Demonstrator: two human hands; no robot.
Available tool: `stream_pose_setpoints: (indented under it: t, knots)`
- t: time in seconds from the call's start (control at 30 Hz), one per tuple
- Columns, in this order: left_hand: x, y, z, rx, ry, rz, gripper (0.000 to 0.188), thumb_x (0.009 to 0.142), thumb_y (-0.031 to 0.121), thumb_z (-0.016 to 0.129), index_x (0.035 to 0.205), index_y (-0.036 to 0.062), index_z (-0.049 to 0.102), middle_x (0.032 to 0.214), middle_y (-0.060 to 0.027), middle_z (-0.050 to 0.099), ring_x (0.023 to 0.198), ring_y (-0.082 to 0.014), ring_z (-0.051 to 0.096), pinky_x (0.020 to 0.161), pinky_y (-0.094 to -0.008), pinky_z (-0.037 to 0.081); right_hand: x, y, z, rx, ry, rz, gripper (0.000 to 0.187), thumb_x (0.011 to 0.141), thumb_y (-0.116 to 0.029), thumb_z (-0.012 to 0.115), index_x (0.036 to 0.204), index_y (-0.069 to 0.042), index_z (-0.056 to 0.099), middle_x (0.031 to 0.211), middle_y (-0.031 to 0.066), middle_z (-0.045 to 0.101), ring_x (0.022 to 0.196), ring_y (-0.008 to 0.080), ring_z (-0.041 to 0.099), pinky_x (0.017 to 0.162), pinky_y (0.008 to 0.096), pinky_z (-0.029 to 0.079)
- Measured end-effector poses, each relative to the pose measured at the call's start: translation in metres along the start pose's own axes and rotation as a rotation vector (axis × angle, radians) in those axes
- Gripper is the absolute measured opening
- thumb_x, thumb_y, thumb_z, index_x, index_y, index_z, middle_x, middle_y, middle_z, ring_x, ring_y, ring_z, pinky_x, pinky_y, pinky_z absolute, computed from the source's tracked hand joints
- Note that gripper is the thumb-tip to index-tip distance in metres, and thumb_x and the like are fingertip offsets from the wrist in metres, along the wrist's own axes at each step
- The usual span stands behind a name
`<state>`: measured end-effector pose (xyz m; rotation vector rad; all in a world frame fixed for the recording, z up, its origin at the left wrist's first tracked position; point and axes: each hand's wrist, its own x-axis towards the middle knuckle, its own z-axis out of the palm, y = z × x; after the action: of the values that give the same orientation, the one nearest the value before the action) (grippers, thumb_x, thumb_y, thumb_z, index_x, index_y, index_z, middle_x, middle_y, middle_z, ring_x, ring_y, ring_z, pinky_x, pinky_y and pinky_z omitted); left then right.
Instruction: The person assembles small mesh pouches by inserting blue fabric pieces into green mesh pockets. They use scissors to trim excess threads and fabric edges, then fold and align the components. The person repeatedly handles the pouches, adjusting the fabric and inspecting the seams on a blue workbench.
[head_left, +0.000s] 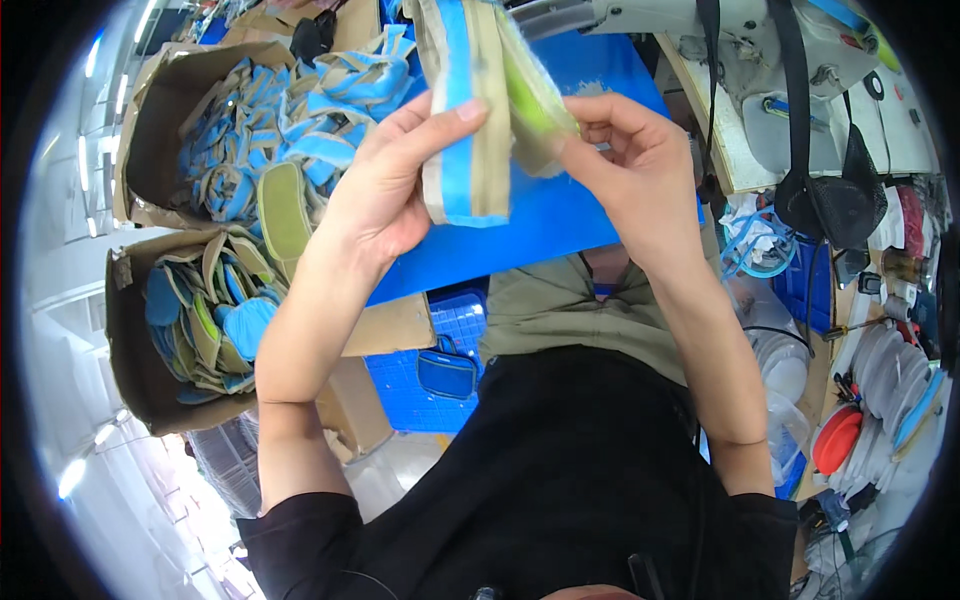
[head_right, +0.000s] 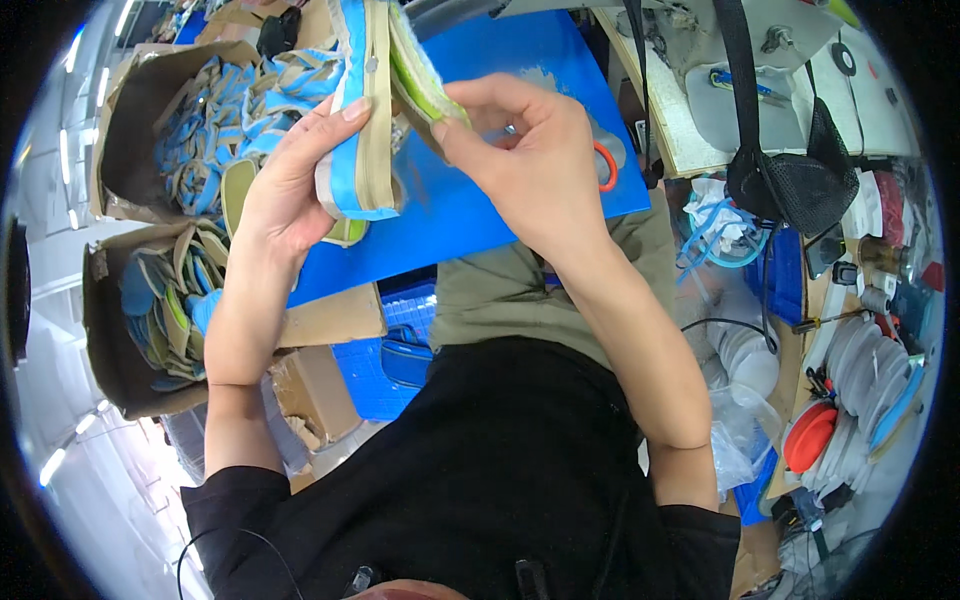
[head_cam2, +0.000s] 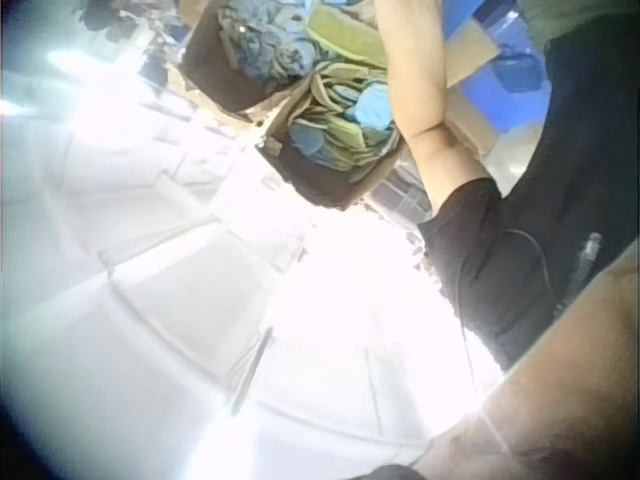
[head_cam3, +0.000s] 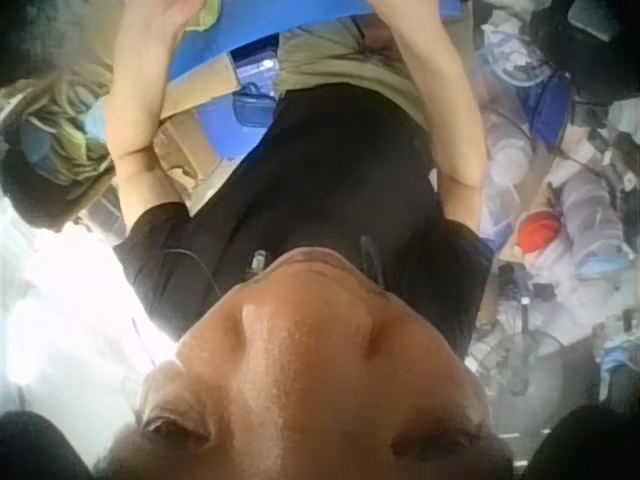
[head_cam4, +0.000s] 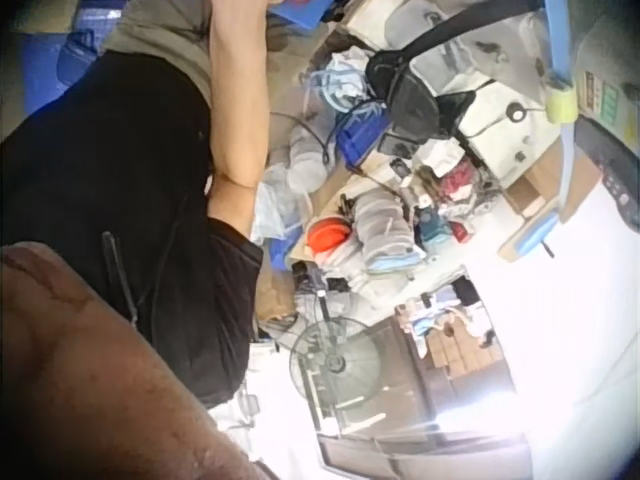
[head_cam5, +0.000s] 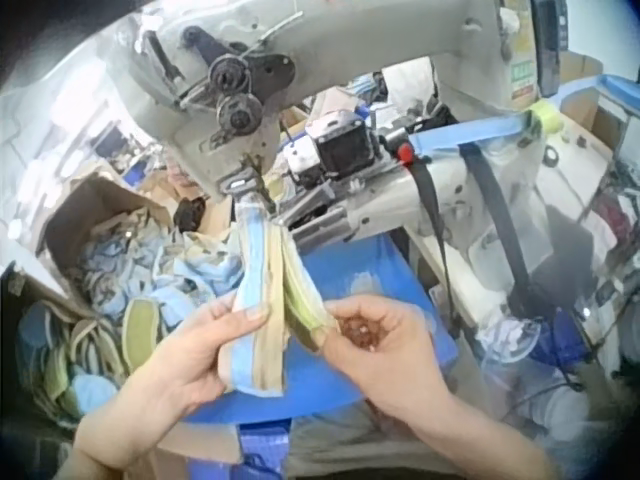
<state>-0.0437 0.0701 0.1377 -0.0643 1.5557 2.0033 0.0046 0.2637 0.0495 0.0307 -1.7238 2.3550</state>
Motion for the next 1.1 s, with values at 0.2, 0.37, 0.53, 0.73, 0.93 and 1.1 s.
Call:
stream_pose_setpoints:
  t: [0.2, 0.37, 0.53, 0.73, 0.93, 1.1]
  knots:
    - [-0.008, -0.01, 0.003, -0.005, -0.001, -0.026, 0.036, 0.098, 0.018, 0.073, 0.127, -0.0004, 0.063, 0.112, -0.009, 0.073, 0.096, -0.0161, 0.074, 0.082, -0.0338, 0.063, -0.004, -0.001, 0.002, 0.036, -0.052, 0.008, 0.019, 0.085, -0.006, 0.079, 0.103, 0.001, 0.075, 0.085, 0.0035, 0.073, 0.076, 0.0071, 0.067, 0.066, 0.022, 0.053]
    - [-0.001, -0.014, 0.007, 0.063, -0.02, -0.002, 0.031, 0.1, 0.019, 0.07, 0.124, 0.0018, 0.065, 0.107, -0.0065, 0.075, 0.093, -0.0136, 0.074, 0.083, -0.0321, 0.062, -0.011, 0.001, 0.002, 0.074, -0.103, 0.037, 0.018, 0.088, -0.006, 0.078, 0.104, 0.002, 0.074, 0.088, 0.0039, 0.074, 0.079, 0.0075, 0.068, 0.07, 0.0224, 0.053]
    - [-0.003, -0.014, 0.017, 0.317, -0.011, 0.209, 0.03, 0.092, 0.018, 0.08, 0.116, 0.002, 0.07, 0.101, -0.0049, 0.076, 0.091, -0.0122, 0.073, 0.082, -0.0278, 0.058, -0.005, -0.006, -0.014, 0.206, -0.161, 0.096, 0.022, 0.089, -0.01, 0.081, 0.105, 0.002, 0.073, 0.092, 0.0034, 0.074, 0.083, 0.0076, 0.067, 0.074, 0.023, 0.054]
    - [0.004, -0.006, 0.014, 0.433, 0.04, 0.426, 0.021, 0.088, 0.002, 0.076, 0.109, 0.0049, 0.072, 0.099, -0.0093, 0.076, 0.088, -0.0185, 0.073, 0.081, -0.0319, 0.058, 0.007, -0.015, -0.022, 0.19, -0.245, 0.128, 0.017, 0.099, -0.016, 0.07, 0.109, -0.002, 0.072, 0.089, -0.001, 0.071, 0.08, 0.0044, 0.061, 0.072, 0.0215, 0.047]
    - [0.003, -0.004, 0.019, 0.532, -0.066, 0.494, 0.052, 0.088, -0.001, 0.079, 0.135, 0.0024, 0.058, 0.119, -0.0063, 0.072, 0.106, -0.0136, 0.069, 0.095, -0.0308, 0.055, 0.017, -0.007, -0.027, 0.395, -0.316, 0.192, 0.013, 0.099, -0.011, 0.07, 0.106, 0.0, 0.072, 0.088, 0.0014, 0.072, 0.07, 0.0048, 0.058, 0.064, 0.0198, 0.045]
    - [0.002, -0.006, 0.014, 0.551, -0.094, 0.529, 0.06, 0.086, -0.003, 0.08, 0.14, 0.0015, 0.054, 0.124, -0.0076, 0.069, 0.112, -0.0153, 0.067, 0.1, -0.032, 0.053, 0.009, -0.012, -0.023, 0.356, -0.27, 0.241, 0.014, 0.099, -0.013, 0.071, 0.105, 0.0, 0.073, 0.087, 0.0014, 0.072, 0.069, 0.0045, 0.057, 0.064, 0.0195, 0.044]
